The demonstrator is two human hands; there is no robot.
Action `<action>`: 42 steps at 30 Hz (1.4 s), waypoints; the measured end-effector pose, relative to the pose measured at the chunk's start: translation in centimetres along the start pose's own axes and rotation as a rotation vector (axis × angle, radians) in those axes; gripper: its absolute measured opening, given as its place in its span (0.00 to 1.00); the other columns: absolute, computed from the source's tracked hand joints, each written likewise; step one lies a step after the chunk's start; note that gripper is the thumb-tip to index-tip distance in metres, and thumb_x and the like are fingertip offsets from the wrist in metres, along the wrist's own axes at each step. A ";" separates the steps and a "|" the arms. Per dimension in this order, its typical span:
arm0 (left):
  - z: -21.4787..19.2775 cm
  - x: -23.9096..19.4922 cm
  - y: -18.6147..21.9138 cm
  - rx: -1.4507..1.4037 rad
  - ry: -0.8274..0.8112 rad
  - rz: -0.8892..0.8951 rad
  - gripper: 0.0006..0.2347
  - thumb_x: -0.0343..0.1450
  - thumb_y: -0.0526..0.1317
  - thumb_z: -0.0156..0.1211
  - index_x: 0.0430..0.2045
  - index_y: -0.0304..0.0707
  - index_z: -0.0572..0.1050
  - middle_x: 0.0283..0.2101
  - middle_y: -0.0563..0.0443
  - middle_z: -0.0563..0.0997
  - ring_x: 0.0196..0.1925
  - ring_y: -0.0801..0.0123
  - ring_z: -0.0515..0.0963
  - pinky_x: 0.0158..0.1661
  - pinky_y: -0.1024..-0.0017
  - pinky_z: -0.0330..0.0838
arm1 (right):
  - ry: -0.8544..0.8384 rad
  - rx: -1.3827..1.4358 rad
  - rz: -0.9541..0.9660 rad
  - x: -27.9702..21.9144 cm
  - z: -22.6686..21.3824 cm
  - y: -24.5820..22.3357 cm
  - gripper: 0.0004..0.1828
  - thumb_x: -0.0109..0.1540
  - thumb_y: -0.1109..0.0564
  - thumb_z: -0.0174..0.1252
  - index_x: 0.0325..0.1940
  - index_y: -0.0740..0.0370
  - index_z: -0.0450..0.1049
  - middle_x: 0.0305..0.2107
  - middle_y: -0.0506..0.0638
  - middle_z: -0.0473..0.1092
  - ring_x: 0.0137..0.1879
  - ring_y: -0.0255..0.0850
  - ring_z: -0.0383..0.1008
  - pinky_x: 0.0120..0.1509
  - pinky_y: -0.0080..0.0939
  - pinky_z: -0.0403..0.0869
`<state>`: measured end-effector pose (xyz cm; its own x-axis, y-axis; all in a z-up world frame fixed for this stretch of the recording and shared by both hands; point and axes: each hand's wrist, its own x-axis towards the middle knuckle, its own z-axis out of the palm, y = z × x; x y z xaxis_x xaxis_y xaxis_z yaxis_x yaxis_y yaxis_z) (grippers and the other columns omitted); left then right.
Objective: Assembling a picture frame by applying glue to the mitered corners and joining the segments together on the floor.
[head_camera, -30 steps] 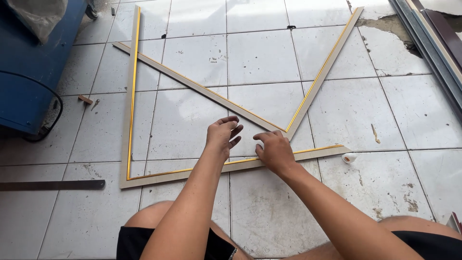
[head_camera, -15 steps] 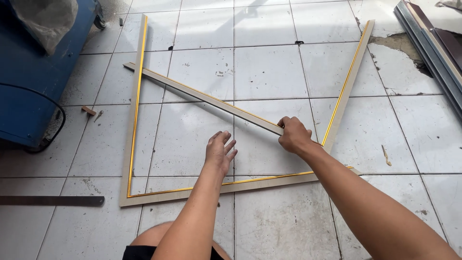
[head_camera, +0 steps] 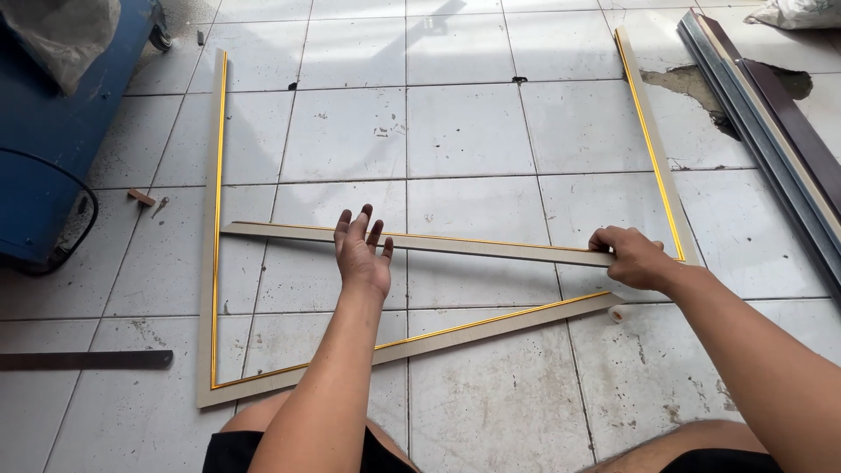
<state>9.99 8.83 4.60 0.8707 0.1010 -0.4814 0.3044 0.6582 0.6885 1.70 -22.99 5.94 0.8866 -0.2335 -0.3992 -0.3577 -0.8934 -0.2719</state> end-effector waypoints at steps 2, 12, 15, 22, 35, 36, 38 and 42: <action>0.2 -0.3 0.6 0.167 0.003 0.040 0.22 0.64 0.39 0.49 0.52 0.48 0.54 0.50 0.55 0.66 0.48 0.68 0.64 0.46 0.67 0.61 | 0.015 0.004 -0.009 0.1 0.1 1.4 0.23 0.46 0.75 0.48 0.43 0.65 0.72 0.35 0.59 0.71 0.46 0.56 0.70 0.49 0.52 0.62; -1.2 0.7 -0.5 2.172 -0.283 -0.028 0.18 0.58 0.36 0.38 0.42 0.50 0.67 0.43 0.54 0.69 0.55 0.59 0.59 0.57 0.40 0.22 | 0.116 -0.093 -0.160 4.9 0.3 8.5 0.27 0.42 0.71 0.37 0.35 0.46 0.71 0.37 0.37 0.68 0.47 0.39 0.61 0.50 0.45 0.54; -2.3 2.3 -0.7 2.174 -0.235 -0.022 0.09 0.62 0.48 0.52 0.33 0.53 0.72 0.36 0.56 0.75 0.47 0.65 0.67 0.48 0.63 0.53 | 0.374 -0.094 -0.212 6.1 1.7 8.1 0.29 0.45 0.72 0.37 0.37 0.42 0.72 0.37 0.37 0.68 0.50 0.41 0.60 0.53 0.42 0.50; -0.6 -1.3 2.1 1.907 -0.074 0.147 0.16 0.58 0.38 0.62 0.41 0.41 0.74 0.38 0.43 0.78 0.42 0.52 0.75 0.38 0.63 0.58 | 0.644 0.138 0.050 6.6 5.5 -2.0 0.14 0.57 0.56 0.57 0.47 0.50 0.68 0.45 0.48 0.61 0.56 0.50 0.55 0.51 0.57 0.59; -0.4 -2.2 1.0 1.545 -0.298 0.008 0.17 0.62 0.35 0.56 0.44 0.39 0.67 0.42 0.41 0.75 0.49 0.53 0.72 0.44 0.60 0.68 | -0.195 1.378 0.177 0.0 8.6 -21.3 0.38 0.61 0.58 0.37 0.65 0.60 0.21 0.53 0.70 0.52 0.53 0.60 0.64 0.50 0.53 0.70; -0.1 -2.7 1.4 1.638 -0.327 -0.032 0.16 0.61 0.35 0.57 0.42 0.39 0.68 0.42 0.40 0.74 0.50 0.52 0.72 0.45 0.60 0.68 | -0.166 1.389 0.182 1.6 9.5 -20.7 0.37 0.61 0.60 0.37 0.65 0.61 0.21 0.50 0.70 0.57 0.50 0.58 0.67 0.46 0.51 0.73; -0.4 -2.1 1.2 1.656 -0.355 -0.049 0.14 0.59 0.33 0.56 0.39 0.41 0.71 0.40 0.42 0.76 0.48 0.52 0.73 0.44 0.61 0.68 | -0.183 1.349 0.194 2.6 9.1 -20.0 0.37 0.61 0.60 0.37 0.65 0.60 0.23 0.50 0.68 0.58 0.49 0.57 0.68 0.45 0.52 0.73; -1.6 1.3 -1.6 1.501 -0.355 -0.045 0.15 0.57 0.29 0.52 0.34 0.48 0.74 0.34 0.48 0.78 0.44 0.56 0.75 0.41 0.64 0.69 | -0.187 1.262 0.158 3.1 7.6 -19.2 0.35 0.61 0.58 0.39 0.67 0.56 0.29 0.51 0.66 0.58 0.50 0.54 0.68 0.48 0.51 0.73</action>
<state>9.97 9.05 2.01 0.8283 -0.2176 -0.5162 0.2381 -0.6974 0.6760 9.08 -3.60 3.24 0.7919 -0.1541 -0.5909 -0.5739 0.1431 -0.8063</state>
